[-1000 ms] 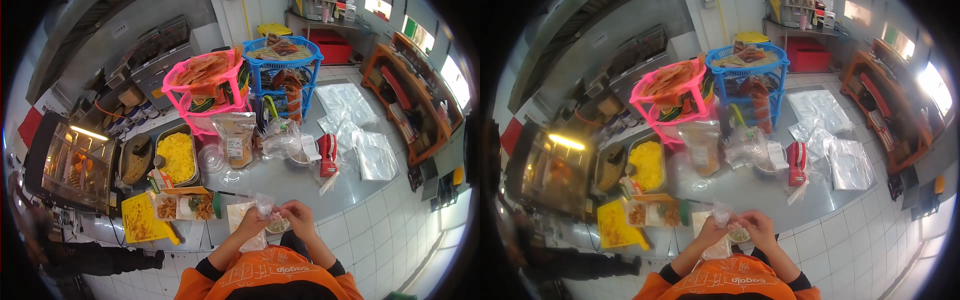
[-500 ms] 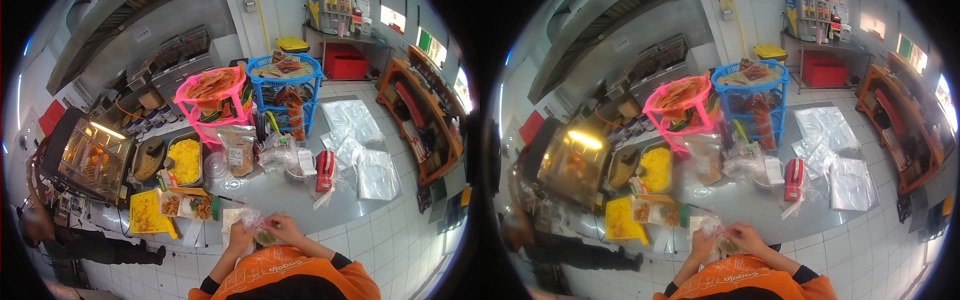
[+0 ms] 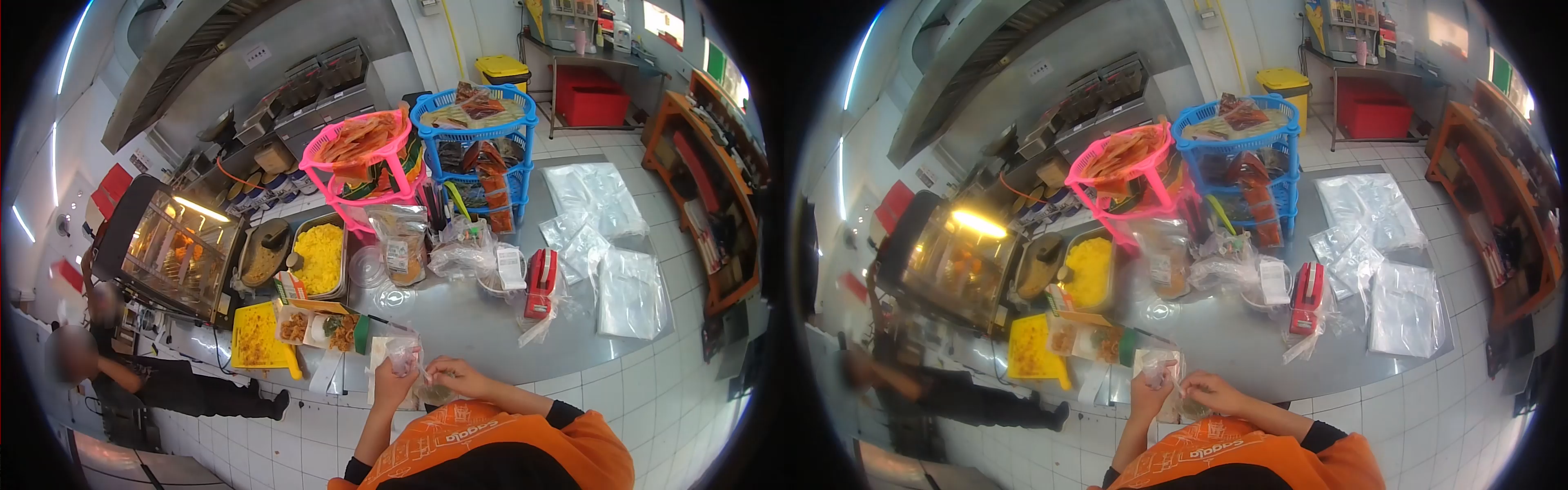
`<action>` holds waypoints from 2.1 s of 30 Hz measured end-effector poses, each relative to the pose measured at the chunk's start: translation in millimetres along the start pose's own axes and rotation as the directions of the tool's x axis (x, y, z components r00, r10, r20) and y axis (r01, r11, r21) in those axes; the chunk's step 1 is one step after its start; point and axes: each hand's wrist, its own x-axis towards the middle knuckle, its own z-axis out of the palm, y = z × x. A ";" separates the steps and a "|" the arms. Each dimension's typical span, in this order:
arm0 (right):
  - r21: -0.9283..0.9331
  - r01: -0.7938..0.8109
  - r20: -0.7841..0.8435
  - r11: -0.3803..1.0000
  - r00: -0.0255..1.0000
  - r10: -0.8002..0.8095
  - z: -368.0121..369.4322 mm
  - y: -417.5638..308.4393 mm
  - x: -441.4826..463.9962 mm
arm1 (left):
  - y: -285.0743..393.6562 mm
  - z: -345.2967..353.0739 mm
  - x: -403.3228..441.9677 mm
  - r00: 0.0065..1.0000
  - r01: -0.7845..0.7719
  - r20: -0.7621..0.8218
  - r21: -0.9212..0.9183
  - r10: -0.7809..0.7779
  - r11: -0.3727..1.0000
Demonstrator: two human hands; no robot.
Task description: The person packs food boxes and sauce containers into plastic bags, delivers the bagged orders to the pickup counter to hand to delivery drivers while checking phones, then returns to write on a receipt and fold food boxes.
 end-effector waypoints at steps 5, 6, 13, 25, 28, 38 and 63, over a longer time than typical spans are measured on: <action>-0.603 0.161 0.030 0.781 0.983 -0.180 -2.2 -44.9 13.0 | -9.8 -1.7 -7.8 0.997 0.052 -0.044 -0.125 -0.058 0.991; -0.612 0.150 0.016 0.776 0.984 -0.178 -3.0 -41.4 15.9 | -5.3 -3.6 -8.9 0.996 0.059 -0.064 -0.116 -0.066 0.992; -0.530 0.239 0.033 0.814 0.964 -0.262 -17.2 -18.3 31.7 | 29.3 -27.3 -20.1 0.984 0.132 0.072 0.327 -0.164 0.936; -0.619 -0.085 -0.347 0.781 0.921 -0.174 -244.2 -45.5 192.1 | 86.1 -67.5 30.0 0.575 0.250 0.662 0.418 -0.481 0.874; -0.895 -0.148 -0.154 0.422 0.988 0.021 -284.0 27.0 226.8 | 75.8 -66.4 37.0 0.703 0.405 0.600 0.104 -0.383 0.908; -0.917 -0.386 -0.397 0.098 0.909 -0.129 -243.2 15.9 236.2 | 42.5 -50.2 37.3 0.907 0.406 0.422 -0.881 0.012 0.244; -0.844 -0.495 -0.523 0.209 0.844 -0.114 -88.2 34.8 -70.9 | -37.6 36.0 65.7 0.901 0.434 0.299 -0.583 -0.315 0.687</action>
